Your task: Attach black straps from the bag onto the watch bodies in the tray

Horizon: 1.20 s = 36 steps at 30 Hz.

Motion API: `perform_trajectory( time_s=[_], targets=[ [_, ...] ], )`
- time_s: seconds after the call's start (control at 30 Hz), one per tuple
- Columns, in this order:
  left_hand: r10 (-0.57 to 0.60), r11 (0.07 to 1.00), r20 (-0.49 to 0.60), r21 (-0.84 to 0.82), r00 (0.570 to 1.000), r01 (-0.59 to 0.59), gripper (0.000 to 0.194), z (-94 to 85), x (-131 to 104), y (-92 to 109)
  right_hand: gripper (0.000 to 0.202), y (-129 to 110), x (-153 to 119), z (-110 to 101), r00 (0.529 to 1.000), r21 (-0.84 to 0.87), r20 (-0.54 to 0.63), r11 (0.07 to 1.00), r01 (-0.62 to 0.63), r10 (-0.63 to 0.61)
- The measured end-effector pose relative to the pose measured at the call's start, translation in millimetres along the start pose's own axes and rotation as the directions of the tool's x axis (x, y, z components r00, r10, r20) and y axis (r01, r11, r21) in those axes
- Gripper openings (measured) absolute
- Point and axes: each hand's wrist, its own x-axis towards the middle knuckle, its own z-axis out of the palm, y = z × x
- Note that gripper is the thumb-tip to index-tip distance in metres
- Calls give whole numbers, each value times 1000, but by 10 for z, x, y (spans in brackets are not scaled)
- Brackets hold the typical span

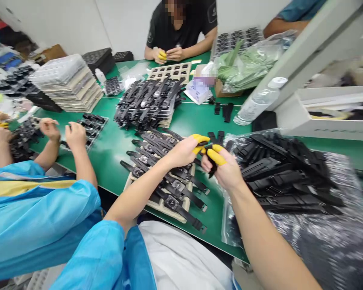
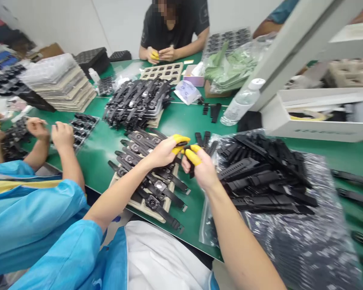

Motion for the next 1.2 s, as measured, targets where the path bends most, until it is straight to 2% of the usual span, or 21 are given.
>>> perform_trajectory(
  time_s=[0.1, 0.33, 0.7, 0.93, 1.2],
  targets=[
    [66, 997, -30, -27, 997, -67, 51, -54, -63, 51, 42, 14, 13, 3, 999, 7, 37, 1000, -9, 9],
    [80, 996, -6, -35, 997, -80, 60, -126, -63, 50, 40, 53, 39, -52, 995, 4, 86, 999, -50, 49],
    [30, 999, -12, 36, 999, -30, 52, -91, -73, 87, 36, 10, 52, -32, 996, 177, 50, 981, -81, 73],
    [14, 999, 45, 36, 999, -16, 47, -185, -64, 211, 39, -14, 62, -43, 992, 221, 31, 967, -125, 121],
    [-25, 956, 120, 292, 993, -12, 44, -193, -59, 200, 41, 29, 97, -95, 977, 195, 40, 957, -214, 210]
  ],
)
